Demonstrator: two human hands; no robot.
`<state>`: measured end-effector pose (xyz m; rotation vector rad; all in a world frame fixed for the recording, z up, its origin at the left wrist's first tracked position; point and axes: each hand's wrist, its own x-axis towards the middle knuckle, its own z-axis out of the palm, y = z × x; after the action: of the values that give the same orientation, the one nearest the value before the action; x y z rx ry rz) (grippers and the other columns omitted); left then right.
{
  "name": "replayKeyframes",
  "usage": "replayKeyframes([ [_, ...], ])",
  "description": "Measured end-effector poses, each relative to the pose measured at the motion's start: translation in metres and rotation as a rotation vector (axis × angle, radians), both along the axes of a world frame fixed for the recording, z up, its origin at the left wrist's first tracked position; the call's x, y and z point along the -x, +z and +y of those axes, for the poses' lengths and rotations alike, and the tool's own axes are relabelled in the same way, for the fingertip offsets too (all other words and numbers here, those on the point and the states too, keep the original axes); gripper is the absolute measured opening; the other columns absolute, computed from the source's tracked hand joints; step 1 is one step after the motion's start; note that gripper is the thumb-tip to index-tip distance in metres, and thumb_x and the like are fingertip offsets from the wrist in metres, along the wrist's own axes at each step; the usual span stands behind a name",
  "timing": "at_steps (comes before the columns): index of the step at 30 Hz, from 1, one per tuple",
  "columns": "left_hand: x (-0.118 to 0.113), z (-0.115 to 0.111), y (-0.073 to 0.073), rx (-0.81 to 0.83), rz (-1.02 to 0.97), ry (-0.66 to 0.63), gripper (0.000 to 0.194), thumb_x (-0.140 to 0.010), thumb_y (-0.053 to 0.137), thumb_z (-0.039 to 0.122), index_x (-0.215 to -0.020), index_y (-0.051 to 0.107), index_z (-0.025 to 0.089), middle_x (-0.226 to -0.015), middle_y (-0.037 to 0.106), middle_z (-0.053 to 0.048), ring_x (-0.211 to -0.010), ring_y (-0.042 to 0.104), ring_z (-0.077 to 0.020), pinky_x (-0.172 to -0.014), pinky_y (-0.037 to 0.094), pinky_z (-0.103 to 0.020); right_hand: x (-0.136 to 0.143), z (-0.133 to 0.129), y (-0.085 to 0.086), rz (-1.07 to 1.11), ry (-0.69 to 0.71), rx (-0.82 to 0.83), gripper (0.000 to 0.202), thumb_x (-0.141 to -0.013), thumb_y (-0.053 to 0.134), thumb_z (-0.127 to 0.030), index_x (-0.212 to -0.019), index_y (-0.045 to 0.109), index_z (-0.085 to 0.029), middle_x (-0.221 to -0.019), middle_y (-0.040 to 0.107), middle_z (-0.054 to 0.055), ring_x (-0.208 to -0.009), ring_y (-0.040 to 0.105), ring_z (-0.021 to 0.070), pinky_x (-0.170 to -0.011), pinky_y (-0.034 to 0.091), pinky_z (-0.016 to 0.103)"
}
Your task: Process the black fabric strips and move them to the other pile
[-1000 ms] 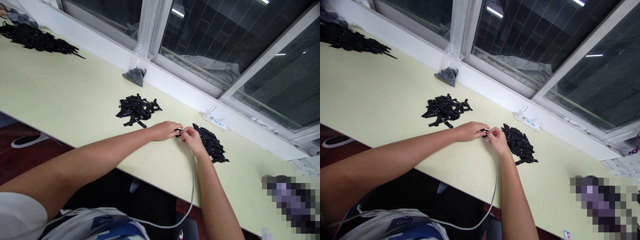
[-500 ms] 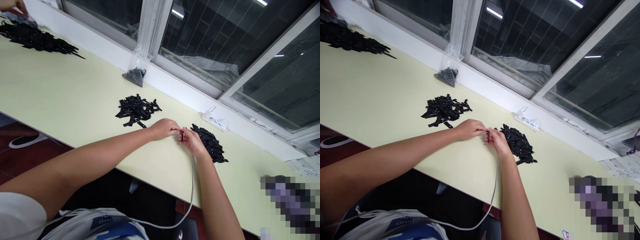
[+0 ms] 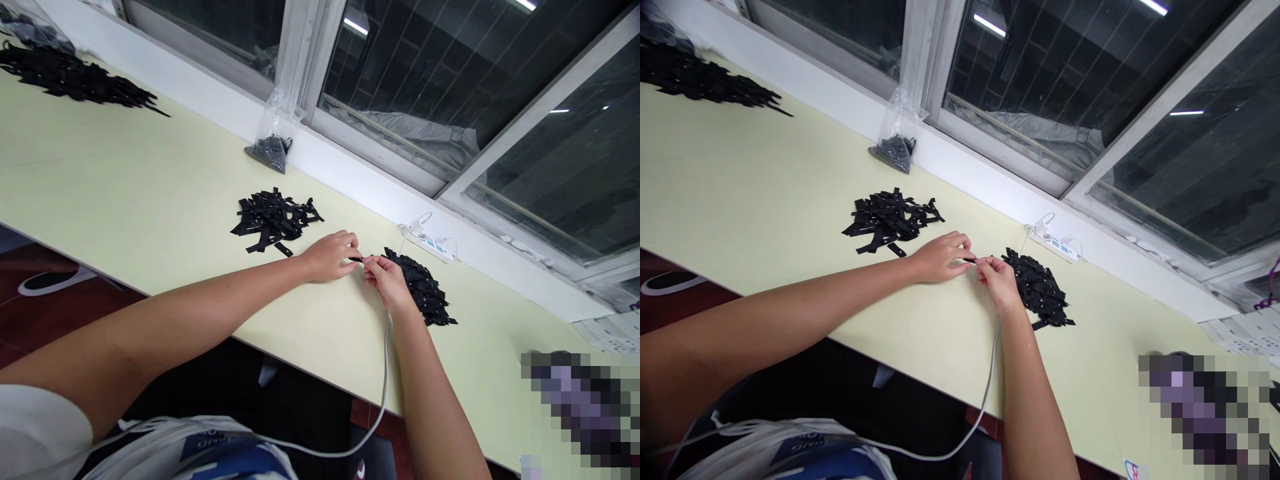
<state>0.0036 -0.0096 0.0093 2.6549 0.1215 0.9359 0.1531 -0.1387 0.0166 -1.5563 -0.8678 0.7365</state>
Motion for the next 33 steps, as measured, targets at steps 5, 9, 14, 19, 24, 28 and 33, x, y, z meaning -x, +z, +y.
replayKeyframes([
  [5, -0.001, -0.003, 0.0, 0.14, 0.065, -0.035, 0.029, -0.094, 0.052, 0.026, -0.113, 0.073, 0.019, -0.104, 0.071, -0.008, -0.097, 0.063, -0.0213, -0.087, 0.048, -0.034, -0.002, 0.003, -0.009, -0.226, 0.037, -0.035, 0.038, -0.074, 0.075, -0.055, -0.083, 0.068, -0.019, -0.067, 0.06, 0.0, -0.057, 0.046, 0.0125, -0.055, 0.039, 0.027],
  [9, -0.004, -0.003, -0.002, 0.202, 0.061, -0.069, 0.029, -0.089, 0.051, 0.015, -0.104, 0.076, 0.018, -0.093, 0.075, -0.006, -0.085, 0.065, -0.0188, -0.081, 0.047, -0.032, -0.001, 0.003, -0.012, -0.412, 0.034, -0.026, 0.034, -0.081, 0.069, -0.051, -0.089, 0.072, -0.018, -0.074, 0.065, 0.003, -0.063, 0.051, 0.0148, -0.059, 0.041, 0.028],
  [14, -0.005, -0.002, -0.003, 0.253, 0.062, -0.068, 0.032, -0.083, 0.049, 0.01, -0.095, 0.078, 0.018, -0.089, 0.076, -0.005, -0.078, 0.064, -0.0157, -0.074, 0.045, -0.028, 0.005, 0.001, -0.008, -0.582, 0.056, -0.024, 0.031, -0.085, 0.063, -0.047, -0.09, 0.075, -0.019, -0.083, 0.073, 0.005, -0.073, 0.061, 0.0196, -0.069, 0.045, 0.031],
  [19, -0.003, -0.003, -0.001, 0.342, 0.086, -0.035, 0.031, -0.079, 0.051, 0.012, -0.094, 0.078, 0.017, -0.079, 0.074, -0.003, -0.067, 0.058, -0.0134, -0.065, 0.041, -0.027, 0.008, 0.0, -0.007, -0.646, 0.058, -0.021, 0.029, -0.086, 0.061, -0.044, -0.091, 0.076, -0.02, -0.088, 0.075, 0.006, -0.08, 0.065, 0.0225, -0.076, 0.048, 0.033],
  [24, -0.003, -0.004, 0.0, 0.427, 0.095, 0.007, 0.023, -0.074, 0.057, 0.015, -0.086, 0.077, 0.016, -0.067, 0.068, -0.001, -0.06, 0.052, -0.0116, -0.059, 0.037, -0.026, 0.01, 0.0, -0.007, -0.693, 0.084, -0.017, 0.027, -0.087, 0.059, -0.04, -0.093, 0.076, -0.021, -0.092, 0.076, 0.006, -0.084, 0.066, 0.024, -0.077, 0.049, 0.034],
  [28, -0.003, -0.003, -0.002, 0.431, 0.084, -0.006, 0.02, -0.073, 0.058, 0.015, -0.083, 0.075, 0.016, -0.065, 0.066, 0.0, -0.06, 0.053, -0.0118, -0.059, 0.037, -0.026, 0.009, 0.0, -0.007, -0.688, 0.101, -0.037, 0.027, -0.087, 0.058, -0.038, -0.097, 0.076, -0.02, -0.095, 0.076, 0.006, -0.085, 0.066, 0.0238, -0.078, 0.049, 0.034],
  [33, -0.003, -0.003, -0.002, 0.419, 0.086, 0.002, 0.017, -0.072, 0.059, 0.015, -0.08, 0.074, 0.016, -0.065, 0.066, 0.0, -0.061, 0.054, -0.0118, -0.059, 0.037, -0.025, 0.011, 0.002, -0.01, -0.723, 0.151, -0.007, 0.027, -0.089, 0.055, -0.035, -0.099, 0.076, -0.022, -0.096, 0.076, 0.005, -0.086, 0.067, 0.023, -0.079, 0.049, 0.034],
])
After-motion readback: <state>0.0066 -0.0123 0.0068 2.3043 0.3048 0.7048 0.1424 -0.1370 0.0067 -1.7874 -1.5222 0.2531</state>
